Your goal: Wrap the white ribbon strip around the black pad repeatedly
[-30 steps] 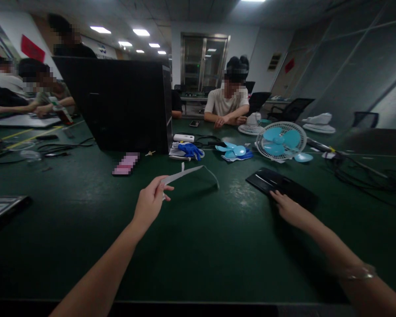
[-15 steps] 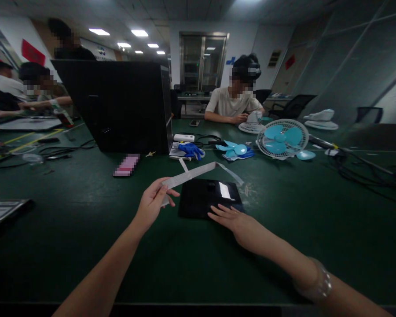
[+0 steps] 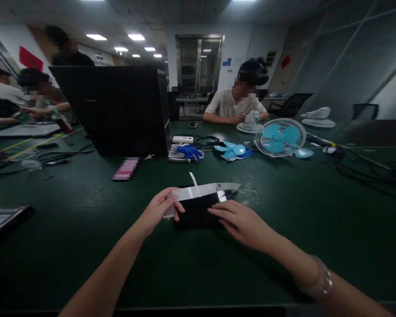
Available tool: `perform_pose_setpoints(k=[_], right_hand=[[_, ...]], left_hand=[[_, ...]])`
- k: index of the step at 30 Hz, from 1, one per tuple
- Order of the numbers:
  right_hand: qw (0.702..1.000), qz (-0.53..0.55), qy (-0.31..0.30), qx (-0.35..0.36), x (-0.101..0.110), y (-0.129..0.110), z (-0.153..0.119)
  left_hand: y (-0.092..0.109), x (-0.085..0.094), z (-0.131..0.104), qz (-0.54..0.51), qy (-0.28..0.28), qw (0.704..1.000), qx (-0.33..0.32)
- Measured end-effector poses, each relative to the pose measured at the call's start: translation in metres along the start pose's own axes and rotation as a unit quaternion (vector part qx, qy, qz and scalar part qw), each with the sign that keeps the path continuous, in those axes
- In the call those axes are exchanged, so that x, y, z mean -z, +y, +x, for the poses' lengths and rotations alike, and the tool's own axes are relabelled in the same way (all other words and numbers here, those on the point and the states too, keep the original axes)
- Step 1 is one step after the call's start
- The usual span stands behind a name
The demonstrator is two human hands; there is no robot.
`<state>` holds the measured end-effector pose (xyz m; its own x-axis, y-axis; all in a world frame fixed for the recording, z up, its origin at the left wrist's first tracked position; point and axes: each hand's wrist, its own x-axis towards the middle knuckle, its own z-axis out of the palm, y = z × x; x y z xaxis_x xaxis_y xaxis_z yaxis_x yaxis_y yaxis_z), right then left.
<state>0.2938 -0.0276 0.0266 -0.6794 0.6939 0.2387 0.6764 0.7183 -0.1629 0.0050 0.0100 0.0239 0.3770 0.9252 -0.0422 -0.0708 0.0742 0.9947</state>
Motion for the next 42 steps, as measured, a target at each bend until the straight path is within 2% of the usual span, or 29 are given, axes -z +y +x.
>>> perform_pose_setpoints(k=[2,4,8,10,13,16,18,22,26,31,37,42], right_hand=[[0.994,-0.039,0.094,-0.028,0.004,-0.003,0.008],[0.989,-0.065,0.131,-0.020,0.007,-0.005,0.015],[0.991,-0.067,0.104,0.047,0.011,-0.006,0.021],[0.994,-0.058,0.081,0.050,0.012,-0.003,0.020],[0.998,-0.043,0.027,0.032,0.010,0.003,0.017],[0.999,-0.031,-0.020,0.015,0.001,0.008,0.016],[0.999,-0.023,-0.036,0.009,-0.007,0.009,0.017],[0.998,-0.020,-0.054,0.003,-0.015,0.008,0.018],[0.996,-0.040,-0.079,-0.014,-0.014,0.003,0.020],[0.996,-0.046,-0.074,-0.027,-0.014,-0.005,0.018],[0.997,-0.017,-0.069,-0.033,-0.011,-0.002,0.013],[0.997,0.002,-0.049,-0.060,-0.007,0.008,0.012]], left_hand=[[-0.001,0.000,-0.002,-0.019,-0.043,0.999,0.016],[-0.002,0.000,-0.004,-0.029,-0.084,0.995,0.037],[-0.004,0.000,-0.004,-0.006,-0.138,0.988,0.068],[-0.005,0.000,-0.003,0.042,-0.144,0.986,0.070],[-0.007,0.001,-0.002,0.201,-0.108,0.972,0.051],[-0.009,0.002,-0.002,0.375,-0.047,0.925,0.029],[-0.010,0.002,-0.003,0.431,-0.031,0.902,0.016],[-0.009,0.001,-0.003,0.471,-0.001,0.882,-0.004],[-0.009,0.001,-0.002,0.493,0.007,0.870,-0.014],[-0.010,0.001,0.001,0.515,0.029,0.857,-0.008],[-0.007,0.003,0.001,0.476,0.116,0.871,-0.022],[-0.002,0.006,-0.001,0.490,0.166,0.856,-0.026]])
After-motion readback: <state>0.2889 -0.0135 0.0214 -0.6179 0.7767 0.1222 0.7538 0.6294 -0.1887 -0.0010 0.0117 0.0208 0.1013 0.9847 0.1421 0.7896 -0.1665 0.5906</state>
